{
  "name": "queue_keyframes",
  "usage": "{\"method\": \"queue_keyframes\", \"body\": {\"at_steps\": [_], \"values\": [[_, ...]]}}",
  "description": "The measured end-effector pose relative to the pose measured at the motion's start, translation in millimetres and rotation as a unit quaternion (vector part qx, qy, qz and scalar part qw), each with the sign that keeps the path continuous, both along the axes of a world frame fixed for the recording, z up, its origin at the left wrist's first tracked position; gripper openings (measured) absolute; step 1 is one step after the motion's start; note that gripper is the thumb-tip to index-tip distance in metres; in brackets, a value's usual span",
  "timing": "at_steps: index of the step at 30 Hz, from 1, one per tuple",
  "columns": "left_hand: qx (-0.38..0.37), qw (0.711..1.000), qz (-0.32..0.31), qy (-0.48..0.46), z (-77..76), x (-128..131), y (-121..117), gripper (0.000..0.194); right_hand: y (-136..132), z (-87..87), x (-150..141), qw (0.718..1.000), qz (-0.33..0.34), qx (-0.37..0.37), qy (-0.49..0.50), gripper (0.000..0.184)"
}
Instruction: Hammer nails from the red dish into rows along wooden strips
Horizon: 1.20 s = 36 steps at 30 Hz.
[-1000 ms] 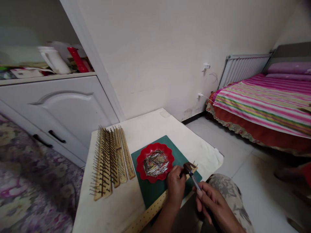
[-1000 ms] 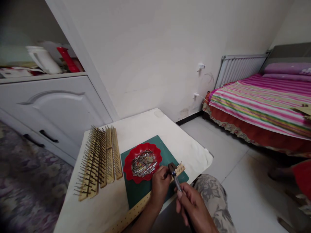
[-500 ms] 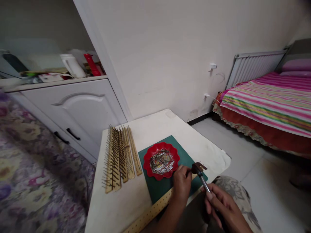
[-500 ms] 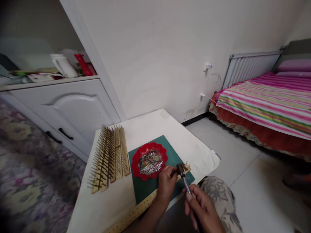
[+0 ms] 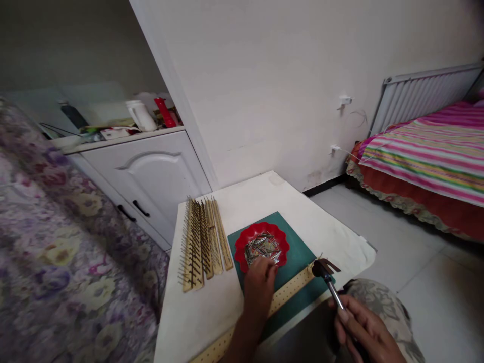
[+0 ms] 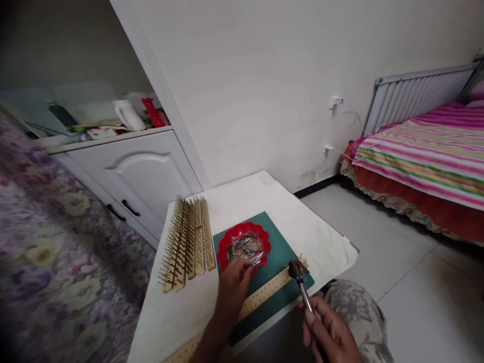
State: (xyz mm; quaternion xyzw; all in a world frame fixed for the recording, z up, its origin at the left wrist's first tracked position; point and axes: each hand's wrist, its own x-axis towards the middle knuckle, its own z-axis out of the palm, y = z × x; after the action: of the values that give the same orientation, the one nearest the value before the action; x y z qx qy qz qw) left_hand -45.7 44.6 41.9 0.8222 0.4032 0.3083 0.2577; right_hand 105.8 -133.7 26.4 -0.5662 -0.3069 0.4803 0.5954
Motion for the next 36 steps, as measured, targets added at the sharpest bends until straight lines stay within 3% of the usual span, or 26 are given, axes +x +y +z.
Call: {"method": "queue_keyframes", "body": {"at_steps": [2,5,8,11,14,22,30,36], "values": [[0.018,0.999,0.020,0.039,12.3,-15,12,0.016,-1,-2.0,1,1.000,-0.001,0.004,0.007,0.037],[0.024,0.994,-0.031,0.105,13.0,-33,6,0.015,-4,-1.7,7,1.000,-0.023,0.007,0.010,0.037],[0.044,0.986,-0.041,0.155,-10.3,-50,-19,0.013,-9,0.7,15,0.998,-0.062,-0.002,0.004,0.036],[0.077,0.980,-0.019,0.181,-39.9,-68,-40,0.027,-14,0.5,22,0.997,-0.078,0.000,-0.006,0.033],[0.084,0.977,-0.012,0.197,-53.7,-79,-45,0.035,-16,-2.2,24,0.997,-0.073,-0.002,-0.004,0.033],[0.038,0.967,-0.011,0.251,-37.9,-82,-31,0.037,-16,-2.1,21,0.997,-0.070,-0.006,-0.016,0.033],[0.056,0.969,-0.018,0.239,-36.0,-90,-30,0.039,-16,7.5,21,0.997,-0.075,-0.013,0.003,0.033],[0.069,0.975,-0.020,0.211,-43.1,-95,-30,0.044,-18,5.8,26,0.997,-0.069,-0.020,0.004,0.034]]}}
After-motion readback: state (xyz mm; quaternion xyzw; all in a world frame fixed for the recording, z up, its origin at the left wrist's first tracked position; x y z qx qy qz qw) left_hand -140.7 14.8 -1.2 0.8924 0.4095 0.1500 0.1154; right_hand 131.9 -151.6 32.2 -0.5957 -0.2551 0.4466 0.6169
